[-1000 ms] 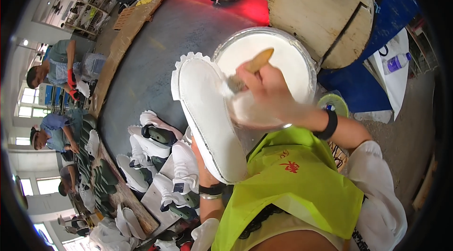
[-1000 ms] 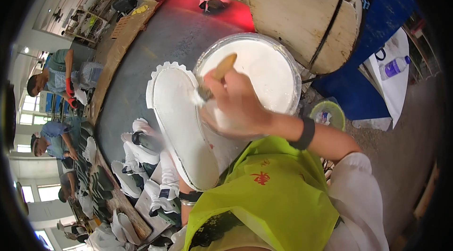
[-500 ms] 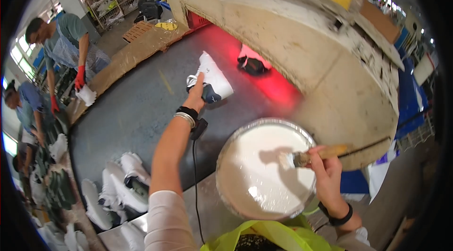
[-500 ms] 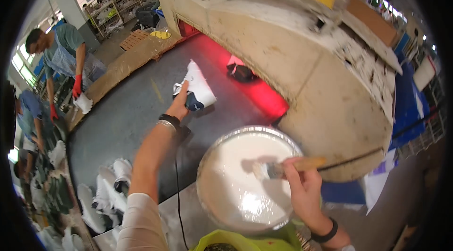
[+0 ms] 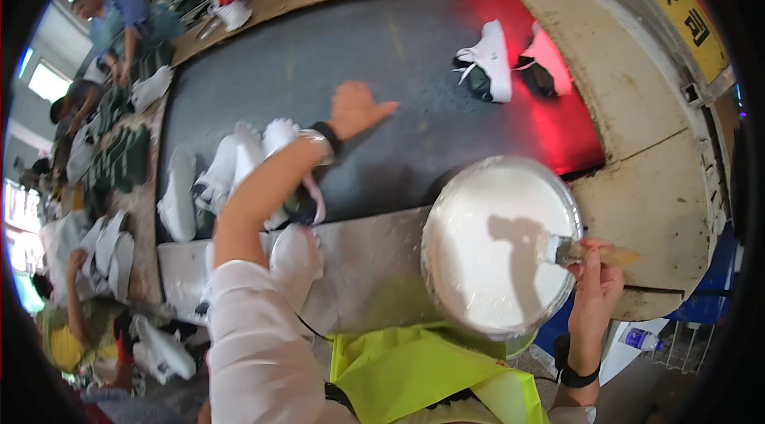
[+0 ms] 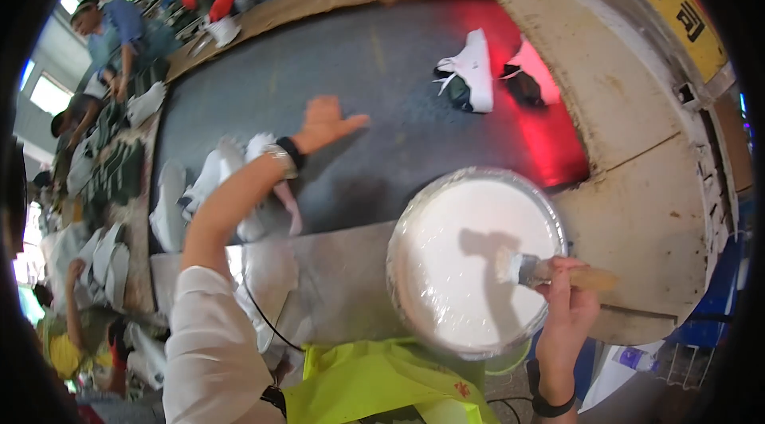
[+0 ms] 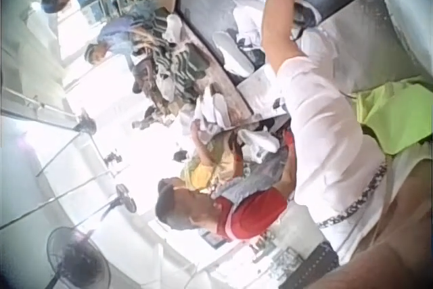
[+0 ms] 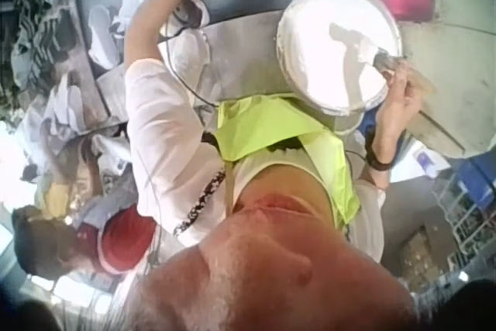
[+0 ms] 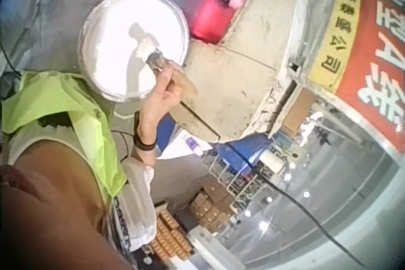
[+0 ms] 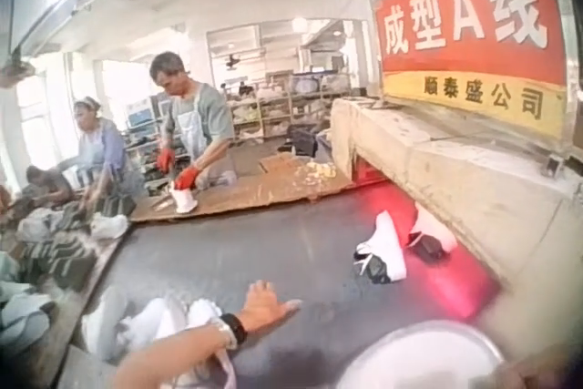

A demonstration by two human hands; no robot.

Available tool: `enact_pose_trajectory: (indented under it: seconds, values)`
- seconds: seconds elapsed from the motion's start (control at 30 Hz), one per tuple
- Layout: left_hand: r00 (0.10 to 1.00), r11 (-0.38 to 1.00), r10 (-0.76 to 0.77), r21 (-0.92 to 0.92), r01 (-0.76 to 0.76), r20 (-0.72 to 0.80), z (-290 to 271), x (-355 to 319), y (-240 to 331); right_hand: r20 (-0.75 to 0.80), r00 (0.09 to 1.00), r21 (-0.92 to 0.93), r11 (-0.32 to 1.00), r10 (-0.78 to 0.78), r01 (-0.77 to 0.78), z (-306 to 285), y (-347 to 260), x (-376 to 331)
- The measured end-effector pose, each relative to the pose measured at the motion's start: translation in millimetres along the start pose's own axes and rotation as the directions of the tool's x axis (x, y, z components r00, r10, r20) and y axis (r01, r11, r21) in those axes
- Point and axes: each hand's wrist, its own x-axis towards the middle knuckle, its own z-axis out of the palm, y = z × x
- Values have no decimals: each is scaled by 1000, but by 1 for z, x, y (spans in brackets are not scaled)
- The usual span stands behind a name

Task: Apply adhesive to the undersides of shoe soles using a brush in a manufacturing line.

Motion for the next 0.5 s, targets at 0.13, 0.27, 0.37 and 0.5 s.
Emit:
enact_pose_trajectory:
  seconds: [0.13, 0.27, 0.37, 0.5]
  values:
    - [906, 935, -347, 160, 316, 241, -90, -109, -101, 46, 999, 50, 999, -15, 13, -2, 3, -2]
    - [558, 496, -445, -326, 805, 700, -81, -165, -93, 58, 998, 125, 992, -38, 31, 3, 4, -12]
    - [570, 440, -634, -362, 822, 524, 0, -172, -150, 145, 986, 163, 985, -81, 57, 16, -2, -17]
    - [601, 565, -798, -312, 764, 27, -23, -102, -68, 61, 996, 166, 984, -71, 60, 3, 0, -20]
